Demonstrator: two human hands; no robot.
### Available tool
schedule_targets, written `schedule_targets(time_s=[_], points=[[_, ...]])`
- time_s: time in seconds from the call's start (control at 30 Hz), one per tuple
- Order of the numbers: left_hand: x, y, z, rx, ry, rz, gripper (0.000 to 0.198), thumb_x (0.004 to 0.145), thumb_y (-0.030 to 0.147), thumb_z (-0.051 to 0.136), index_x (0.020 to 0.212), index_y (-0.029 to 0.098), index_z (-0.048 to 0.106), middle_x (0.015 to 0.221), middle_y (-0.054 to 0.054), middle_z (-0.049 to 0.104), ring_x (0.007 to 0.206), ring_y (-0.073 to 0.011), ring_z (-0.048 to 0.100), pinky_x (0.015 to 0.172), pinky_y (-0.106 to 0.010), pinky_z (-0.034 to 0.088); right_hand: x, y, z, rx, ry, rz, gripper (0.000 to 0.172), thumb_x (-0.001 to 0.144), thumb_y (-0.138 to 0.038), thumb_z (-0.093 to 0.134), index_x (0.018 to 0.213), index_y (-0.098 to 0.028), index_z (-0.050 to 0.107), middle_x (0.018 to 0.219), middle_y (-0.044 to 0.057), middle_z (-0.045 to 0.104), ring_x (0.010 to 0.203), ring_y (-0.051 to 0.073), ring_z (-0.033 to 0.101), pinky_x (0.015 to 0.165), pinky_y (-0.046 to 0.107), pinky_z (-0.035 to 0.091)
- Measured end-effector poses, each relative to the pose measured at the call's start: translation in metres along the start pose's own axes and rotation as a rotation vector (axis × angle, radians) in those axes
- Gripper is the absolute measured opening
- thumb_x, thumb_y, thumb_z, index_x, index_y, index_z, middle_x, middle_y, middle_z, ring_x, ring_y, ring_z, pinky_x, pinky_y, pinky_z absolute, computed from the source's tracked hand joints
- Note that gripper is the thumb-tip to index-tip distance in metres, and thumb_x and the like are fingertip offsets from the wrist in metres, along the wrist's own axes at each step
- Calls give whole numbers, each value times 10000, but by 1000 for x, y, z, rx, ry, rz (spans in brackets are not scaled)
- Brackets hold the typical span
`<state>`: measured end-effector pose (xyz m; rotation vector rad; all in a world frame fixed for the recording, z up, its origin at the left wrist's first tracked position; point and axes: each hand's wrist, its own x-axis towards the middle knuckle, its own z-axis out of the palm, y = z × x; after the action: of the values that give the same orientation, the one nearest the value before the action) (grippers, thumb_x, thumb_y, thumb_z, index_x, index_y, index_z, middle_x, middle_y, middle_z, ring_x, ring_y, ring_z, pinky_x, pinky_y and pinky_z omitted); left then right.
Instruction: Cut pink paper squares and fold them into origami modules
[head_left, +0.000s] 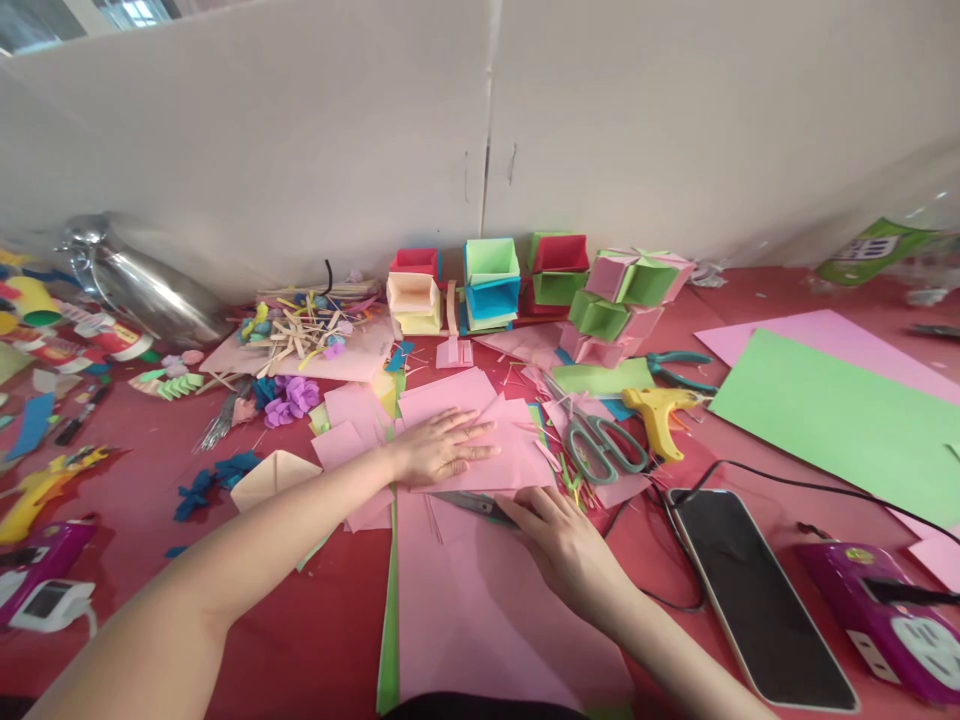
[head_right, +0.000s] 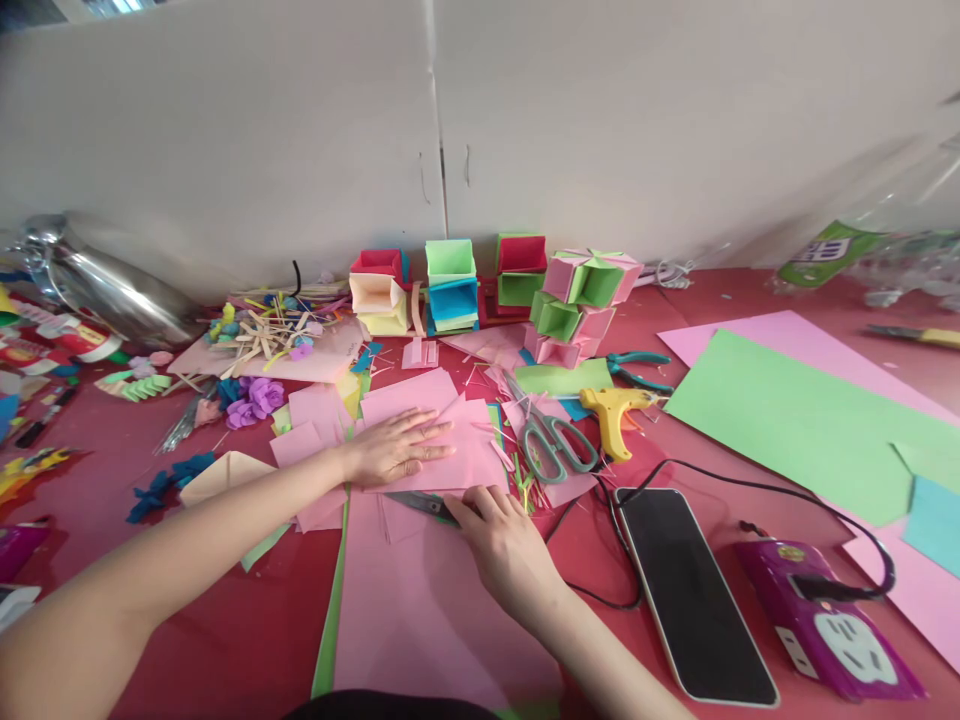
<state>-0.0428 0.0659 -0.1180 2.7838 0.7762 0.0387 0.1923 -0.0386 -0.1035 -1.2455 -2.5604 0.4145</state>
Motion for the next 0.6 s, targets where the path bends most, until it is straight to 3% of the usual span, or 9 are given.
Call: schedule_targets(time_s=[0.4, 0.5, 0.6], points=[[1, -2, 2, -2, 12, 10, 459, 928, 396, 354, 1382, 330, 365, 1521, 17, 217, 1407, -240, 128, 1138, -437, 99, 16, -25, 13, -23, -42, -84, 355, 850, -95, 495, 1180, -202, 571, 949, 84, 594, 855, 221, 523, 750, 342, 463], [0, -4, 4, -34, 28, 17, 495, 926, 384, 355, 1409, 287, 320, 1517, -7, 234, 1407, -235, 132, 1139, -435, 109, 13, -27, 4, 56, -35, -110, 369, 841, -77, 484, 1169, -218, 576, 926, 73, 596, 845, 212, 530, 747, 331, 474], [0, -1, -6, -101, 132, -31, 608, 898, 403, 409, 1444, 205, 229, 1512, -64, 247, 1406, -240, 137, 1132, -436, 155, 4, -8, -15, 178, 99, -26, 347, 860, -115, 471, 1175, -224, 567, 995, 76, 594, 883, 196, 550, 763, 316, 484]])
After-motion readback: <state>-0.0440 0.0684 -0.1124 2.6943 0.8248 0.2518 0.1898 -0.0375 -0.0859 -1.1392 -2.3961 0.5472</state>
